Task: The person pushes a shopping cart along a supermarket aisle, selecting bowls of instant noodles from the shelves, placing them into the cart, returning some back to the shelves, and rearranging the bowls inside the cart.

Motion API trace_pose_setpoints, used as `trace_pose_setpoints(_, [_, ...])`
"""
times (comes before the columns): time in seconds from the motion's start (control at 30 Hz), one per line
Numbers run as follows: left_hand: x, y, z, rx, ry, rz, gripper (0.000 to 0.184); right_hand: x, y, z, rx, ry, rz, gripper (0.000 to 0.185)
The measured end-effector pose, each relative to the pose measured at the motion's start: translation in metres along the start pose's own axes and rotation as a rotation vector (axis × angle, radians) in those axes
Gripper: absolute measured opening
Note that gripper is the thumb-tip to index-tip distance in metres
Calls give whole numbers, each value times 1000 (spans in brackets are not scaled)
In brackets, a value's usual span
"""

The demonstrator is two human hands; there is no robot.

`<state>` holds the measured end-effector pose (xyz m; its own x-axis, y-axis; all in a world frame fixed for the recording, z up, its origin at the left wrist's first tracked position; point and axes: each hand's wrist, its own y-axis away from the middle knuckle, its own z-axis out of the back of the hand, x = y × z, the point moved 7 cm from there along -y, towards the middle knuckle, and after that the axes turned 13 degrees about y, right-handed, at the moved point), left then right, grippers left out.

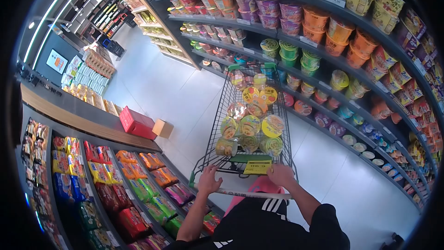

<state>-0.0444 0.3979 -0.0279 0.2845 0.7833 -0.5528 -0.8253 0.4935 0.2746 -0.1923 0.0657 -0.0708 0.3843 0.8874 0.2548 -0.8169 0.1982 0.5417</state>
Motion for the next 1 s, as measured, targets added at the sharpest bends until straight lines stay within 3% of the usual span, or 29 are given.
trace_pose_setpoints(0.1, [13,-11,15,-10,0,-75,64,17,-6,-5,71,-80,53,48])
trace_pose_setpoints(0.3, [34,-35,39,67,-13,-59,63,50,-9,6,204,-107,-53,51])
trace_pose_setpoints(0.5, [61,-50,49,65,-15,-169,61,71,-12,-17,80,-86,-128,42])
trace_pose_setpoints(1.0, [98,-45,77,192,-44,-296,56,130,27,-77,-167,-42,-375,41])
